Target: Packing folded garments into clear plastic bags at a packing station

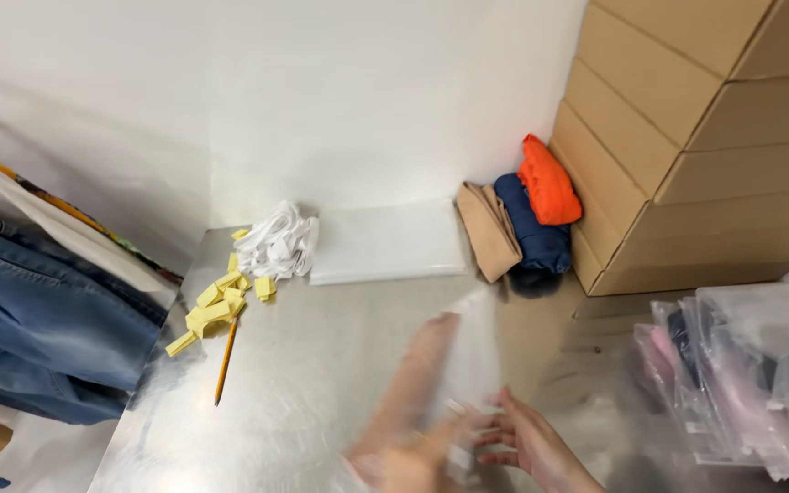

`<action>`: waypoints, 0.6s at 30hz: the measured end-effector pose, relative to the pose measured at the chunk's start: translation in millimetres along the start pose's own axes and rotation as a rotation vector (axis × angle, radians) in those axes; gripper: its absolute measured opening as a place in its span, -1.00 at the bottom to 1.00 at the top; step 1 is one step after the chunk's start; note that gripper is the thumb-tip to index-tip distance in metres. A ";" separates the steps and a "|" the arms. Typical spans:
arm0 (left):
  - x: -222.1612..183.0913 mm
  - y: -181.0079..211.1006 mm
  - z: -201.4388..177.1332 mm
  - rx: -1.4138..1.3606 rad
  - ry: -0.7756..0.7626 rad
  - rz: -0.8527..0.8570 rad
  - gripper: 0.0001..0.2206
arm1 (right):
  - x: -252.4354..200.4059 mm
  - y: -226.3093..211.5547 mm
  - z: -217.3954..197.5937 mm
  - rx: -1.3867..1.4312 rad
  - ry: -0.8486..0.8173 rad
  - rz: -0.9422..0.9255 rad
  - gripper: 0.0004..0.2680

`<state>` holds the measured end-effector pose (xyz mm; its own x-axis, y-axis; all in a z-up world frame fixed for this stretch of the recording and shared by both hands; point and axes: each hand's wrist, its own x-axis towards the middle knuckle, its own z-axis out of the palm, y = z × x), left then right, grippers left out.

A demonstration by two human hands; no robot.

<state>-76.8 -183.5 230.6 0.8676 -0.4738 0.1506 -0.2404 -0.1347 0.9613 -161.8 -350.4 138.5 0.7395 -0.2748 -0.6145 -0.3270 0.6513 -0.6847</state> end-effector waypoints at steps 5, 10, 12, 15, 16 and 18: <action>-15.3 57.7 28.4 -0.258 -0.012 0.169 -0.23 | -69.6 -35.9 55.6 0.270 0.090 0.158 -0.35; -54.2 -44.0 57.3 0.276 -0.516 -0.384 -0.62 | -45.5 -1.9 -0.2 0.076 0.396 -0.130 -0.65; -28.9 -28.9 49.5 0.278 -0.587 -0.521 -0.37 | -39.5 11.7 -10.1 0.093 0.364 -0.147 -0.68; -7.7 -35.9 60.3 0.349 -0.623 -0.534 -0.47 | -32.0 26.0 -9.0 0.069 0.300 -0.244 -0.68; -6.4 -37.2 60.9 0.348 -0.624 -0.533 -0.47 | -33.3 25.9 -9.2 0.069 0.301 -0.245 -0.68; -4.3 -41.0 60.2 0.253 -0.633 -0.489 -0.69 | -35.2 28.0 -8.2 0.001 0.137 -0.361 -0.70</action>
<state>-96.8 -228.3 176.6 0.5092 -0.7000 -0.5006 -0.0560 -0.6074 0.7924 -201.8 -328.4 137.7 0.7211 -0.5787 -0.3809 -0.0592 0.4964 -0.8661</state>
